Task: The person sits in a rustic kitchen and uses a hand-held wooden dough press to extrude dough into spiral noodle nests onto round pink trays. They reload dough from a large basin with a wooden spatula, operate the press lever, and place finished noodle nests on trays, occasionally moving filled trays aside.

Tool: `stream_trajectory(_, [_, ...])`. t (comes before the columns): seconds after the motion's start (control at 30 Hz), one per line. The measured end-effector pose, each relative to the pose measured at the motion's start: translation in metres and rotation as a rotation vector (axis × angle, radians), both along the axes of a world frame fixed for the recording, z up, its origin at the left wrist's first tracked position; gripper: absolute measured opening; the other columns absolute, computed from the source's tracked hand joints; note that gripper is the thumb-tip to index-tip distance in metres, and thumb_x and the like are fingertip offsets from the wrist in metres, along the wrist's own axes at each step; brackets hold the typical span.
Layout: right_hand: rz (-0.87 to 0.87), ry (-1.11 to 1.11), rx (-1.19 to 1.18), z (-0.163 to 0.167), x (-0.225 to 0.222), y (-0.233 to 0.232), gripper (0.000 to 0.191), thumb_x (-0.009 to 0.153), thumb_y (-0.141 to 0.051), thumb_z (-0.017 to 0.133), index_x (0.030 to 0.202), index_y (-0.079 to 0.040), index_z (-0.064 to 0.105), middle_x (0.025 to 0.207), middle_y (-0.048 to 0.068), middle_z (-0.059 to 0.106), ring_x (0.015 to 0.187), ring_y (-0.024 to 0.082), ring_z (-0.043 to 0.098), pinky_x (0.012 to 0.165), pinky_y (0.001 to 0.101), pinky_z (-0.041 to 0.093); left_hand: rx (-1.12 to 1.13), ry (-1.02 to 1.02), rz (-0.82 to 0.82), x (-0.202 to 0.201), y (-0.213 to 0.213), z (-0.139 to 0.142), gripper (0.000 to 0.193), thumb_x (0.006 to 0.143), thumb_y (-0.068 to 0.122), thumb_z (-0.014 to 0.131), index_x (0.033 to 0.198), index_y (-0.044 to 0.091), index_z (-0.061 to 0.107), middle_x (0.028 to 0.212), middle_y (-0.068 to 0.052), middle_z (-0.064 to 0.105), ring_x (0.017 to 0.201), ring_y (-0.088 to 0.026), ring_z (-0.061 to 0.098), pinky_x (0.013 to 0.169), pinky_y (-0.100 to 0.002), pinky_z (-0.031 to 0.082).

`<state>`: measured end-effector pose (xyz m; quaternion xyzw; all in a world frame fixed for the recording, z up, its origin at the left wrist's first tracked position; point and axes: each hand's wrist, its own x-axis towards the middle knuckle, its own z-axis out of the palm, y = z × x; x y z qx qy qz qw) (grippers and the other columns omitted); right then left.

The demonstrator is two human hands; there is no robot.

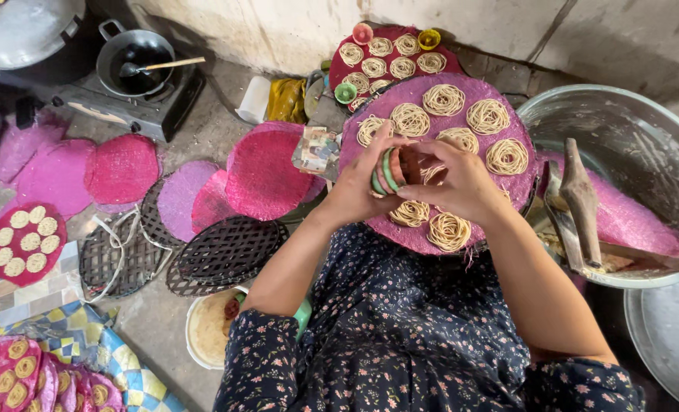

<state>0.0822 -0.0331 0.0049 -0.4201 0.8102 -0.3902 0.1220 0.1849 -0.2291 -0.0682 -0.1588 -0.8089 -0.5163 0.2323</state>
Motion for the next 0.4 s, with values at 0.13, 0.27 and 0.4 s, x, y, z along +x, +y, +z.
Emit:
stream_trajectory(0.13, [0.035,-0.317,-0.204,-0.020,-0.008,-0.014,0.067,0.076,-0.032,0.090,0.130,-0.001,0.067,0.117,0.015,0.073,0.107,0.023,0.071,0.093,0.0362,0.058,0.077,-0.033,-0.001,0.013,-0.025,-0.008,0.125,0.077,0.003,0.091,0.168,0.017,0.005,0.153,-0.014,0.055,0.140,-0.027,0.059,0.119,-0.042,0.050])
stream_trajectory(0.27, [-0.046,-0.237,0.012,-0.044,-0.003,-0.023,0.077,0.068,-0.043,0.090,0.130,-0.005,0.064,0.124,0.012,0.068,0.105,0.025,0.070,0.092,0.0392,0.058,0.229,0.000,0.180,0.026,-0.066,-0.020,0.121,0.081,-0.002,0.089,0.170,0.018,0.009,0.151,-0.015,0.057,0.140,-0.027,0.057,0.118,-0.042,0.051])
stream_trajectory(0.4, [0.032,0.212,0.300,-0.081,0.012,-0.031,0.090,0.063,-0.051,0.093,0.133,-0.005,0.060,0.130,0.019,0.061,0.125,0.036,0.055,0.107,0.0496,0.044,0.418,-0.040,0.180,0.037,-0.084,-0.046,0.120,0.083,0.001,0.087,0.171,0.017,0.007,0.155,-0.016,0.054,0.143,-0.028,0.055,0.119,-0.041,0.049])
